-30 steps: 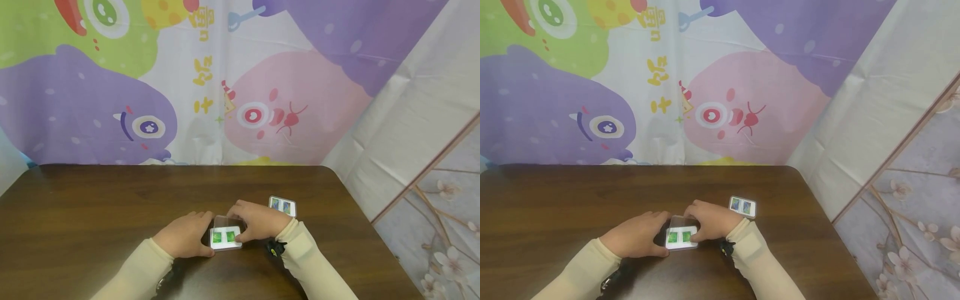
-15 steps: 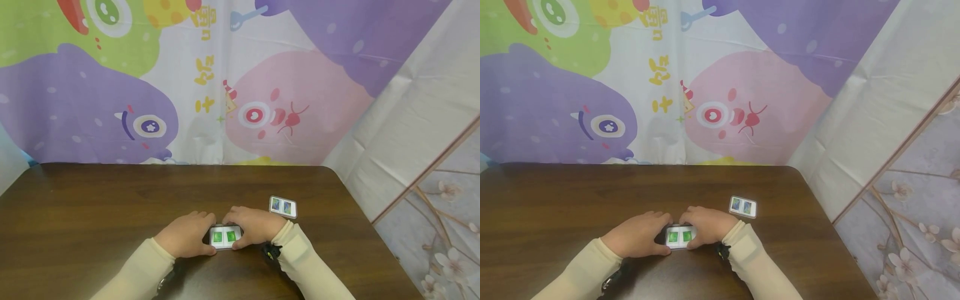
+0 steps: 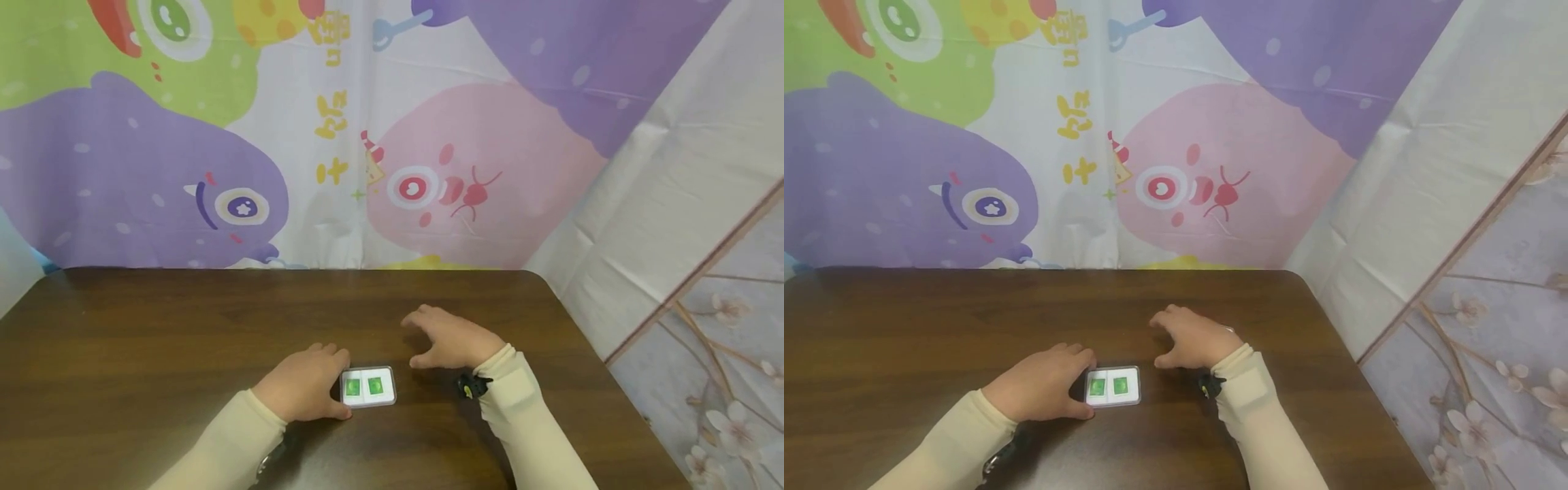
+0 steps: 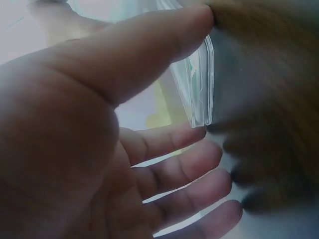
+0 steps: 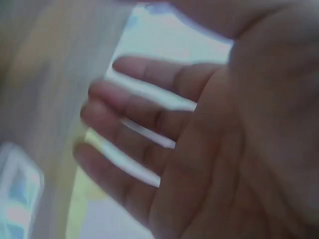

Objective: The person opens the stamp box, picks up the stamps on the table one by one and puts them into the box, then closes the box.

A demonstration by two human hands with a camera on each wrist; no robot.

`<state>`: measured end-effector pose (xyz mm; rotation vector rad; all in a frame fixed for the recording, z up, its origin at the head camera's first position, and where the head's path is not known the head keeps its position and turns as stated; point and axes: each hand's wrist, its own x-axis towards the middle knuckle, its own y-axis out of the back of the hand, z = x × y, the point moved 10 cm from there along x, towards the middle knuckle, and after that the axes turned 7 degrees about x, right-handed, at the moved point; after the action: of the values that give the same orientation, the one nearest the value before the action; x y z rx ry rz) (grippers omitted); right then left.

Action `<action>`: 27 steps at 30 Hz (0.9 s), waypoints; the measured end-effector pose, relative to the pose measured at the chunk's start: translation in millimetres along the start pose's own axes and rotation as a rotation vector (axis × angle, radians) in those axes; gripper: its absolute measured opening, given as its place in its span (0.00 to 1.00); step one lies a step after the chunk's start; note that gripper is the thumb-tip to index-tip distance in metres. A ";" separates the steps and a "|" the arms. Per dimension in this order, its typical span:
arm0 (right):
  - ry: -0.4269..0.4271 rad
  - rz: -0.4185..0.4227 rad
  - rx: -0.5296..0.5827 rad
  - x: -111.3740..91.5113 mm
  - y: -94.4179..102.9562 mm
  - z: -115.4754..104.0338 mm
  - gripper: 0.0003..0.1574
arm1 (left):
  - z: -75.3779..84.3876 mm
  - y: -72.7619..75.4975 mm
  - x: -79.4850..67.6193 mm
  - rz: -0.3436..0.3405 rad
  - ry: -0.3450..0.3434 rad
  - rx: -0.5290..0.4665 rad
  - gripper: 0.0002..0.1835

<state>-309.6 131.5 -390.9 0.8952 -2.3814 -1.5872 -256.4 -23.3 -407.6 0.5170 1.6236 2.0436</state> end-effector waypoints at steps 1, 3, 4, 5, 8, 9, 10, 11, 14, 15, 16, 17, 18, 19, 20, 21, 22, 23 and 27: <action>-0.052 0.029 -0.024 -1.6 5.8 9.3 0.41 | 0.4 0.3 -0.1 0.005 -0.002 0.003 0.35; -0.150 0.062 -0.055 -4.3 13.3 26.5 0.45 | 2.5 1.6 -0.6 0.017 -0.011 0.002 0.37; -0.197 0.065 -0.064 -5.5 14.7 34.8 0.47 | 3.6 2.3 -0.8 0.024 -0.015 0.000 0.38; -0.243 0.066 -0.076 -6.9 15.6 42.6 0.48 | 4.6 2.4 -0.7 0.031 -0.021 -0.004 0.38; -0.362 0.035 -0.095 -10.9 12.3 63.3 0.48 | 7.7 3.8 -0.5 0.052 -0.039 -0.004 0.37; -0.384 0.026 -0.099 -11.5 11.1 68.1 0.47 | 8.3 3.6 -0.4 0.056 -0.044 0.001 0.35; -0.398 0.023 -0.106 -11.9 10.3 71.8 0.46 | 8.7 3.6 -0.3 0.061 -0.048 0.007 0.34; -0.403 0.025 -0.112 -11.9 10.1 74.4 0.44 | 9.0 3.6 -0.2 0.064 -0.053 0.013 0.33; -0.395 0.036 -0.106 -10.6 9.6 78.8 0.40 | 9.3 3.6 -0.2 0.070 -0.062 0.026 0.31; -0.384 0.044 -0.103 -9.6 10.0 79.2 0.39 | 9.1 3.3 0.0 0.070 -0.063 0.028 0.31; -0.374 0.045 -0.100 -8.6 9.8 79.0 0.37 | 8.9 3.7 -0.1 0.070 -0.061 0.030 0.31; -0.363 0.047 -0.097 -7.6 9.7 78.8 0.36 | 8.4 3.5 0.1 0.067 -0.059 0.029 0.31; -0.355 0.049 -0.096 -6.7 9.2 78.7 0.34 | 7.7 3.4 0.4 0.065 -0.055 0.031 0.31; -0.349 0.050 -0.094 -6.0 8.6 78.3 0.33 | 6.9 3.1 0.5 0.063 -0.051 0.027 0.31; -0.343 0.051 -0.093 -5.4 7.8 77.6 0.32 | 5.9 2.8 0.7 0.060 -0.048 0.021 0.31; -0.338 0.048 -0.093 -4.7 6.8 76.1 0.32 | 4.8 2.6 0.7 0.056 -0.043 0.016 0.31; -0.332 0.044 -0.091 -4.3 5.3 74.2 0.32 | 3.5 2.2 0.7 0.050 -0.037 0.011 0.30; -0.327 0.039 -0.086 -4.1 3.7 72.0 0.31 | 1.8 1.6 0.8 0.042 -0.029 0.007 0.30; -0.300 0.013 -0.068 -3.6 -4.2 57.4 0.31 | -5.3 1.2 -0.4 0.002 0.006 -0.023 0.30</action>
<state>-329.5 178.0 -418.7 0.6673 -2.4968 -1.9038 -259.2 -28.0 -407.7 0.5050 1.6011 2.0645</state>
